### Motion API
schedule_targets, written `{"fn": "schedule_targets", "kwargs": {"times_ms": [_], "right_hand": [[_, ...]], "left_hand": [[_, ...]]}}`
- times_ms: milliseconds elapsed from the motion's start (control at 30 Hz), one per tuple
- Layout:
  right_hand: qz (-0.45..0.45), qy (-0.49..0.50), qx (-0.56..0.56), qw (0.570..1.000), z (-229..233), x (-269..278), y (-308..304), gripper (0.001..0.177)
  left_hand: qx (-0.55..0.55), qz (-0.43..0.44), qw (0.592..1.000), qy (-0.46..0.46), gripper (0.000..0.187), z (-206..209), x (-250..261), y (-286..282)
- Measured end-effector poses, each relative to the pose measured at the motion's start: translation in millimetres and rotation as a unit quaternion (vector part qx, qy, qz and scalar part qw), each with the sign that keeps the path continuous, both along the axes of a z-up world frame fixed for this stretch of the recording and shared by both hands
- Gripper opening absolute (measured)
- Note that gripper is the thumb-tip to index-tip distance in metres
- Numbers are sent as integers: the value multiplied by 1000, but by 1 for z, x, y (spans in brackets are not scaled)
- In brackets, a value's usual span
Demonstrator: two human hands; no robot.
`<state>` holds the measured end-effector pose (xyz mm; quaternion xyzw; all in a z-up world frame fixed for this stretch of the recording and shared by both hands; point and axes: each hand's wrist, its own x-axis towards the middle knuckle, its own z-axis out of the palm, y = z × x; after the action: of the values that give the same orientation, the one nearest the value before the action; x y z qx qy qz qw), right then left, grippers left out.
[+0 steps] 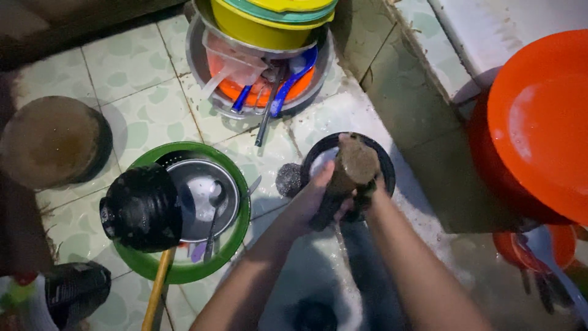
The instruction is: Washing various kitchenware items including plates, bowls, a mortar, and cups using a sponge and soap, then rinsing them with water.
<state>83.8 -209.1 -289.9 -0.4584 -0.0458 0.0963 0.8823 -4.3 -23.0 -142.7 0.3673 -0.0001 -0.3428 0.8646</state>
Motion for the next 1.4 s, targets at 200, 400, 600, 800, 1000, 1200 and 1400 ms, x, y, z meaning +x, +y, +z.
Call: {"fn": "schedule_targets", "kwargs": {"times_ms": [200,400,600,800,1000,1200,1400], "right_hand": [[115,-41,-849,513,106,-48,44,86],[231,106,-592,765,98,-59,5,66],[-16,86,-274,958,160,-79,25,34],[-236,-243,-488,804,196,-66,76,38],[-254,-67,-638,724,149,14,58,22],[-297,-162,-512,790,200,-44,78,24],[-254,-56,-562,785,173,-20,62,31]], "left_hand": [[224,170,948,-148,41,15,21,21],[347,295,868,-198,52,-40,19,44],[725,243,447,-463,37,-91,4,51],[638,173,618,-426,42,-24,-15,3],[584,212,773,-130,43,56,-18,-8],[531,205,818,-82,47,40,-10,-7],[584,175,778,-149,44,44,-20,-2]]}}
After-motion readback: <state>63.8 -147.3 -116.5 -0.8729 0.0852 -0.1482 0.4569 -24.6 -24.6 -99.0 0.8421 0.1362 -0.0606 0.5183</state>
